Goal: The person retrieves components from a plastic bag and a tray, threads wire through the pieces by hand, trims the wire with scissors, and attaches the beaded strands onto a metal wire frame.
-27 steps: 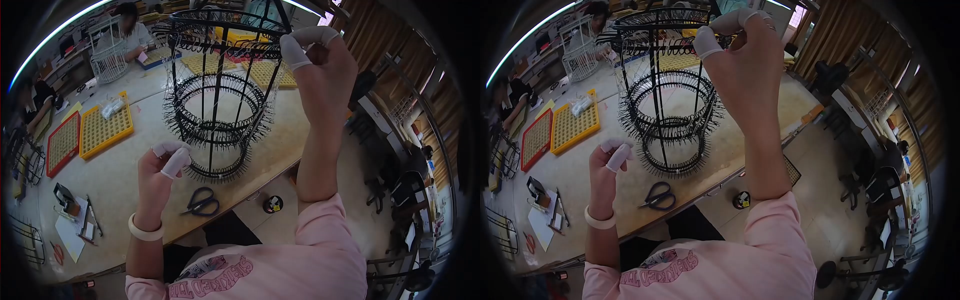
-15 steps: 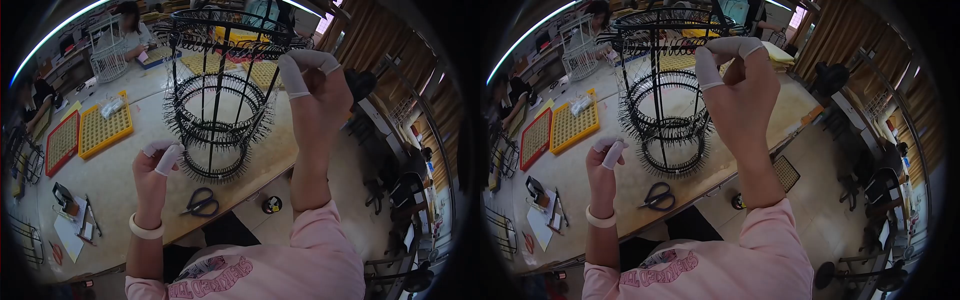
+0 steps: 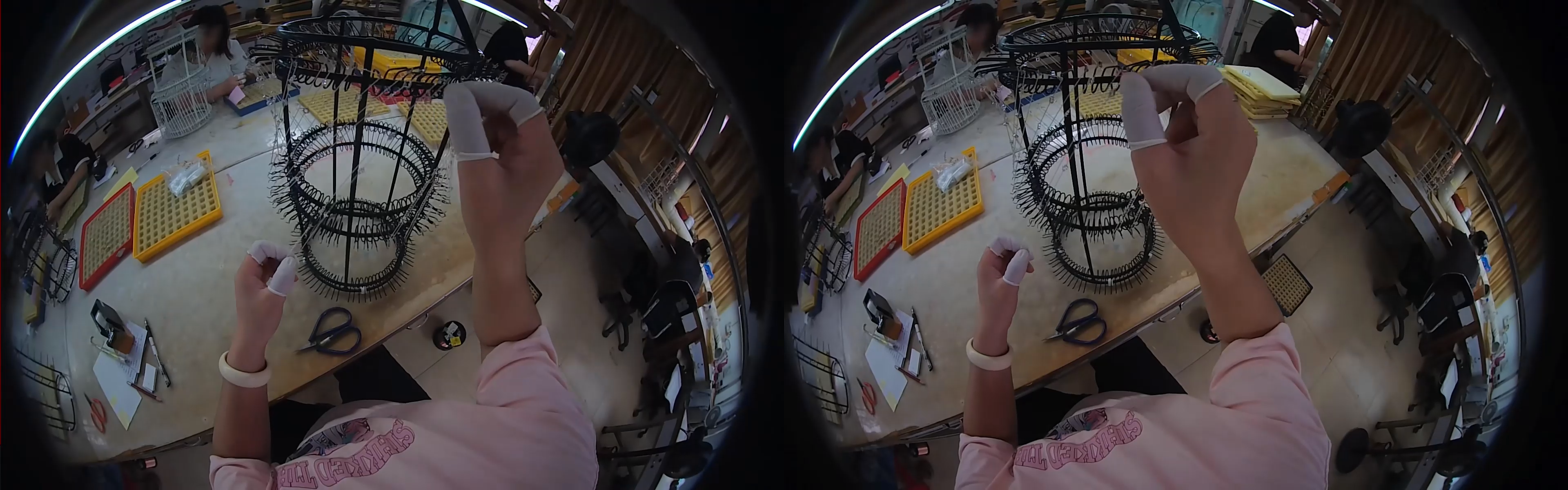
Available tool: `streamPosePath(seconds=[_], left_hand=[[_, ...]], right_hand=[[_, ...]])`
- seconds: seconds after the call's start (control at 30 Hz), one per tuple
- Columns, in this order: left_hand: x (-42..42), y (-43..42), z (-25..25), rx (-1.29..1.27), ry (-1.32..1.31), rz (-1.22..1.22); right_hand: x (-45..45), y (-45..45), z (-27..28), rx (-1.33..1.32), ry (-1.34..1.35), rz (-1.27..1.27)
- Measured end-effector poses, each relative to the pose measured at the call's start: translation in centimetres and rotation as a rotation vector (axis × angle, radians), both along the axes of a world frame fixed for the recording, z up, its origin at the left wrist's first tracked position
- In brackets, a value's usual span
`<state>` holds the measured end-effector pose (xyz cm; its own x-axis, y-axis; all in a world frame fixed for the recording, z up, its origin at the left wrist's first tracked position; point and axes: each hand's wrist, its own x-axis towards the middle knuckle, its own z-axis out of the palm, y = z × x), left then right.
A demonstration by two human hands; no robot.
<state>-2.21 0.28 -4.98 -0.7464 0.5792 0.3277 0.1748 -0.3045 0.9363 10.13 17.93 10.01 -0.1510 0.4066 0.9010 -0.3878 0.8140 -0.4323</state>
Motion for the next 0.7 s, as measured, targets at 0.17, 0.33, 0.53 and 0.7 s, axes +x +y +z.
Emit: streamPosePath(seconds=[0.17,0.33,0.53,0.7], left_hand=[[-0.1,0.0,0.0,-0.015,0.015,-0.037],[-0.5,0.0,0.0,-0.048,0.008,0.012],[-2.7,1.1,0.2,-0.025,-0.004,0.161],[-3.8,2.6,0.8,-0.036,0.015,0.278]], right_hand=[[-0.1,0.6,1.0,0.152,0.038,-0.094],[-0.2,0.3,1.3,0.153,-0.016,-0.122],[0.2,0.2,1.1,0.063,-0.048,0.018],[0.2,0.1,0.7,0.090,-0.031,-0.008]])
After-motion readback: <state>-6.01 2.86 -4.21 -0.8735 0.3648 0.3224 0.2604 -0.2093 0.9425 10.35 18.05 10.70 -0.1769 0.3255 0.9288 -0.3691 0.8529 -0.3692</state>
